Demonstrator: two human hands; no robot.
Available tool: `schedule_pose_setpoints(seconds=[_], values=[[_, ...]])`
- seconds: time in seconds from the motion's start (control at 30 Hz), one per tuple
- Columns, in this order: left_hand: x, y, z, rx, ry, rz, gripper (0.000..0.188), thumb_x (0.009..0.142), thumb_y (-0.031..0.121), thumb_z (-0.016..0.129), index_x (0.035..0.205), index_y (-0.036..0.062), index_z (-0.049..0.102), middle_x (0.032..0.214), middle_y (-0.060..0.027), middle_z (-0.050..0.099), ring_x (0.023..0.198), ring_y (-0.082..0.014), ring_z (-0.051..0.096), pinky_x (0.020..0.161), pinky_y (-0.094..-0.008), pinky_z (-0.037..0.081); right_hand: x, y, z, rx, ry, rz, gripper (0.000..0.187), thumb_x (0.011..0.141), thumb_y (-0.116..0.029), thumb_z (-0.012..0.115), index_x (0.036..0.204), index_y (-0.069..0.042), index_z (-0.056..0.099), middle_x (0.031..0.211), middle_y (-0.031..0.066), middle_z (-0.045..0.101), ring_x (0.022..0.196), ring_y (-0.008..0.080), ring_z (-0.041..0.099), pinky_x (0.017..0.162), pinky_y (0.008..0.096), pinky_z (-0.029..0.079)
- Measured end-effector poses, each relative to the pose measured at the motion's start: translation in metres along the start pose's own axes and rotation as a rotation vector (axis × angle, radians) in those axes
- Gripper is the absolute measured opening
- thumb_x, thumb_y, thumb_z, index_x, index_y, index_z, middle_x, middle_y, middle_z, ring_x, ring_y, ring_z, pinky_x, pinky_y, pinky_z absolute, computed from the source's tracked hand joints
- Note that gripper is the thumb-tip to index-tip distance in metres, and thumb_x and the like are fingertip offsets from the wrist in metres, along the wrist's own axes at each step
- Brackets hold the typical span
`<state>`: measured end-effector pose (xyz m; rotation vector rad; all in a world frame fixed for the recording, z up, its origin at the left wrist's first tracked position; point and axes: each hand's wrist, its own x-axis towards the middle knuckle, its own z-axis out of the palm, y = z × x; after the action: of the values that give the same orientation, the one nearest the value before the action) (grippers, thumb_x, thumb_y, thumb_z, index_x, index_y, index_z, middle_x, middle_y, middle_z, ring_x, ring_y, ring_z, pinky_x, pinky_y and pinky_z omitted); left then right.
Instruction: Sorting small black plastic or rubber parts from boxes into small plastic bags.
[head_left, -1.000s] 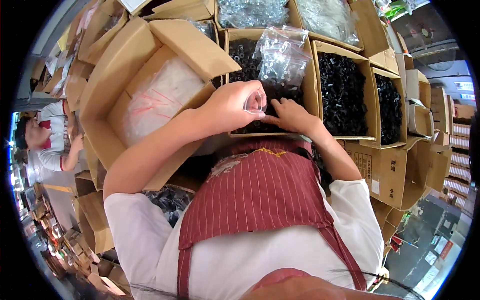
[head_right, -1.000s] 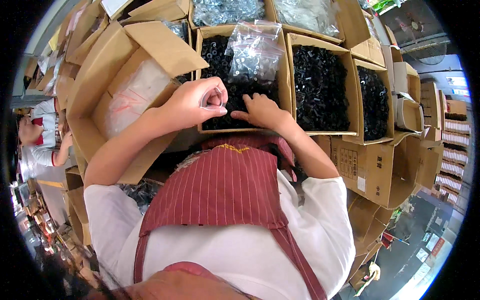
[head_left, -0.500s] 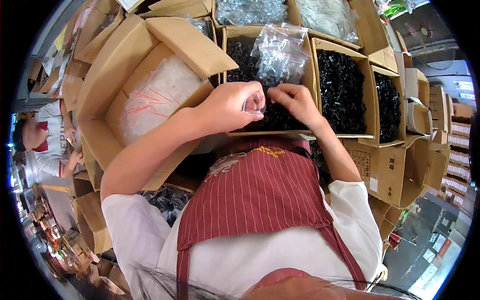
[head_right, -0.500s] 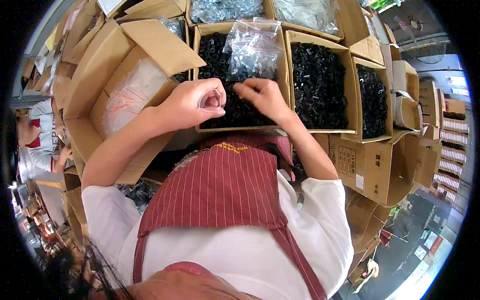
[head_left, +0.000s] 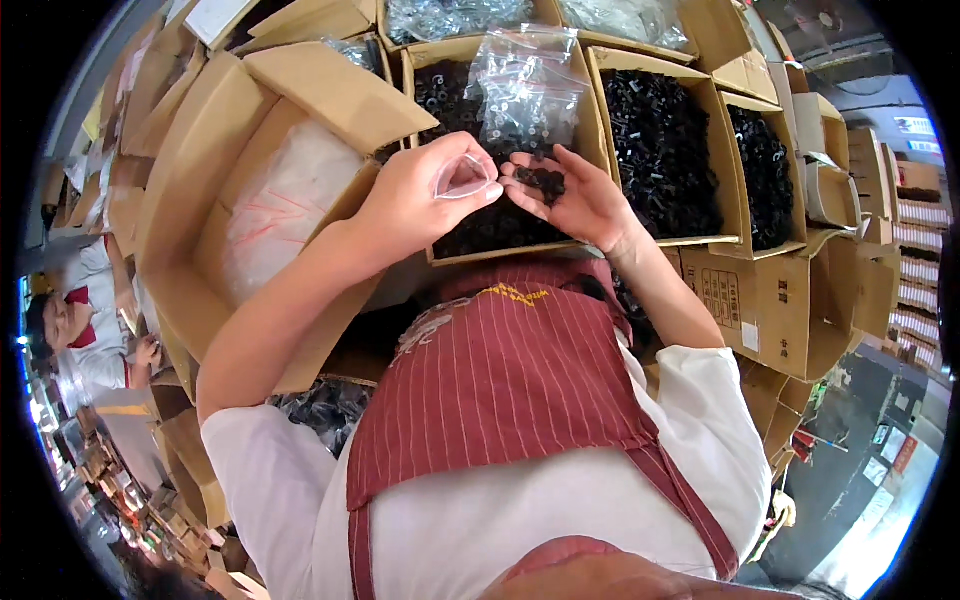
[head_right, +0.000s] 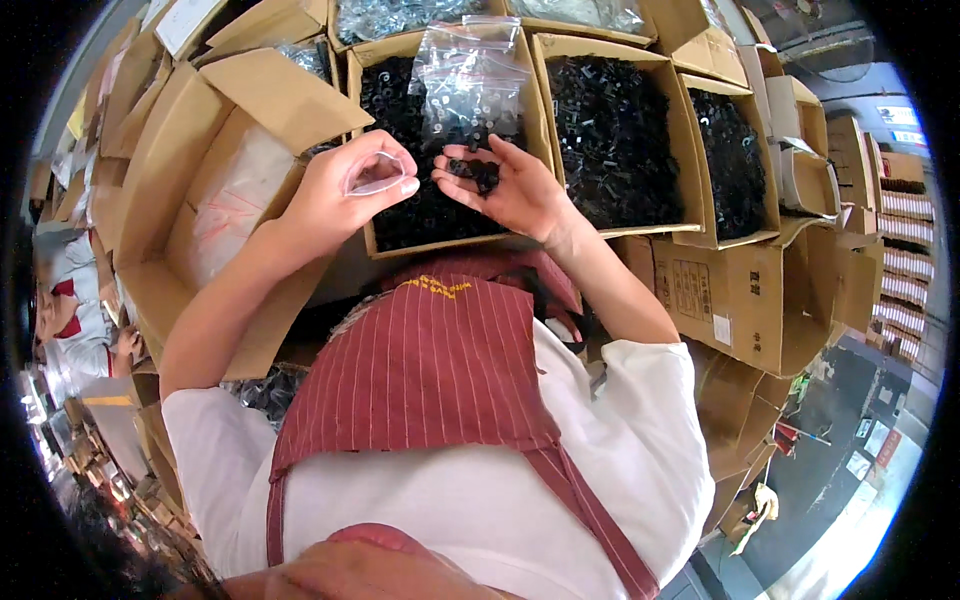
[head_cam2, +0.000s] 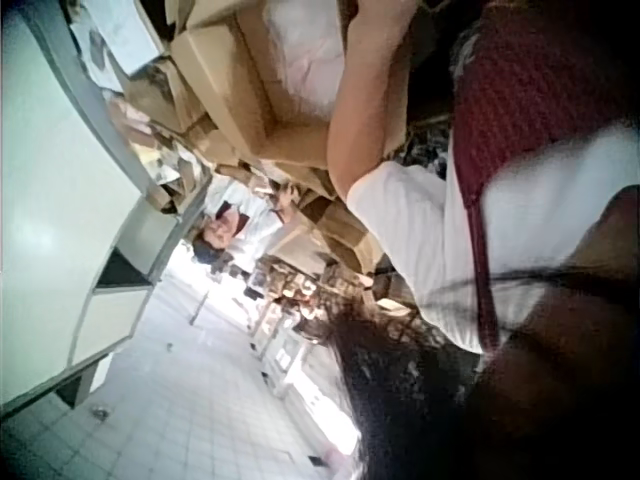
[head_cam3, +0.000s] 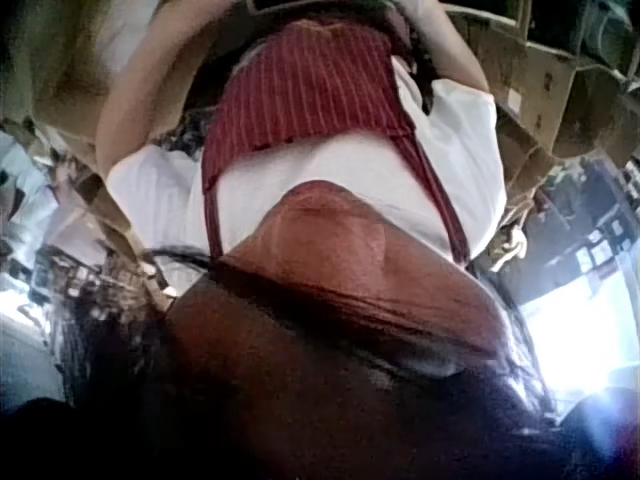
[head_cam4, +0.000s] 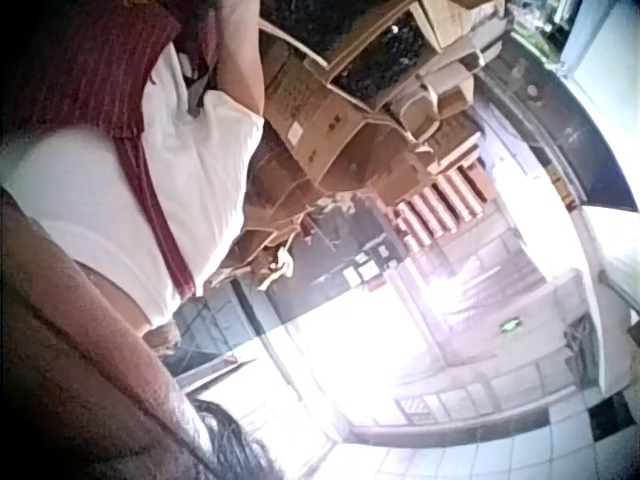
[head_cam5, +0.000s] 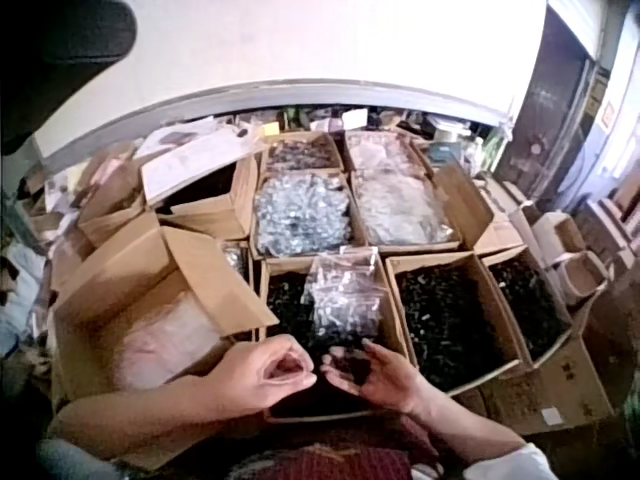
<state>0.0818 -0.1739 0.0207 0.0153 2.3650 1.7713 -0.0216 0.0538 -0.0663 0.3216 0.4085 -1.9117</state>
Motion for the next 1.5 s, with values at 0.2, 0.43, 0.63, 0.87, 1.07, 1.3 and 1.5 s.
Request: schedule_pose_setpoints(seconds=[0.2,0.43,0.63,0.87,1.07,1.3,1.5], values=[[-0.001,-0.001,-0.001,-0.071,0.019,0.002,0.016,0.094,0.009,0.07,0.106,0.0026,0.061,0.097,-0.0006,0.063,0.091,-0.0072,0.059,0.084,-0.0249,0.048,-0.008,0.011,0.024,-0.085,0.008,-0.033,0.051,0.109,-0.027,0.035,0.14,0.013,0.041,0.145,0.0294,0.043,0.137,0.0406,0.043,0.118,0.0482,0.037],[0.001,-0.003,-0.001,-0.131,0.048,0.034,0.018,0.097,0.009,0.065,0.112,-0.0004,0.059,0.102,-0.0038,0.063,0.095,-0.0095,0.061,0.088,-0.0259,0.051,-0.021,0.009,0.038,-0.028,-0.116,0.038,0.059,0.106,-0.032,0.045,0.144,0.012,0.037,0.147,0.0274,0.04,0.14,0.041,0.039,0.121,0.0469,0.033],[0.001,-0.001,-0.001,-0.146,0.05,0.006,0.018,0.098,0.008,0.064,0.113,-0.0005,0.059,0.103,-0.004,0.063,0.097,-0.01,0.061,0.089,-0.0267,0.052,-0.026,0.012,0.043,-0.168,-0.184,0.005,0.06,0.099,-0.019,0.053,0.146,0.013,0.034,0.148,0.0301,0.04,0.14,0.0401,0.04,0.121,0.0444,0.032],[0.001,-0.005,-0.001,-0.149,0.025,0.029,0.018,0.099,0.008,0.064,0.114,-0.0002,0.058,0.106,-0.0038,0.062,0.095,-0.0095,0.061,0.088,-0.0265,0.051,-0.028,0.009,0.044,-0.252,-0.187,0.014,0.068,0.078,0.008,0.049,0.145,0.014,0.036,0.144,0.0318,0.045,0.14,0.0381,0.044,0.119,0.0401,0.037],[0.001,-0.005,-0.001,-0.166,0.017,0.057,0.018,0.098,0.008,0.064,0.113,-0.0002,0.058,0.105,-0.0041,0.062,0.093,-0.0098,0.06,0.086,-0.0267,0.051,-0.029,0.007,0.045,-0.283,-0.177,0.021,0.074,0.073,0.006,0.052,0.145,0.013,0.037,0.144,0.0306,0.046,0.139,0.0379,0.045,0.118,0.039,0.039],[0.001,-0.004,-0.002,-0.188,-0.01,0.062,0.019,0.098,0.008,0.065,0.113,-0.0004,0.057,0.105,-0.0045,0.062,0.093,-0.0097,0.06,0.086,-0.0265,0.05,-0.031,0.005,0.057,-0.31,-0.038,0.032,0.063,0.082,0.002,0.05,0.143,0.013,0.04,0.141,0.0292,0.05,0.135,0.038,0.05,0.116,0.0387,0.042],[0.001,-0.006,0.0,-0.207,-0.006,0.084,0.018,0.098,0.008,0.065,0.113,0.0004,0.058,0.105,-0.004,0.063,0.097,-0.0092,0.059,0.087,-0.0262,0.05,-0.027,0.006,0.051,-0.351,-0.1,0.018,0.057,0.087,0.0,0.05,0.142,0.013,0.042,0.139,0.0284,0.052,0.134,0.0366,0.051,0.116,0.0407,0.042]])
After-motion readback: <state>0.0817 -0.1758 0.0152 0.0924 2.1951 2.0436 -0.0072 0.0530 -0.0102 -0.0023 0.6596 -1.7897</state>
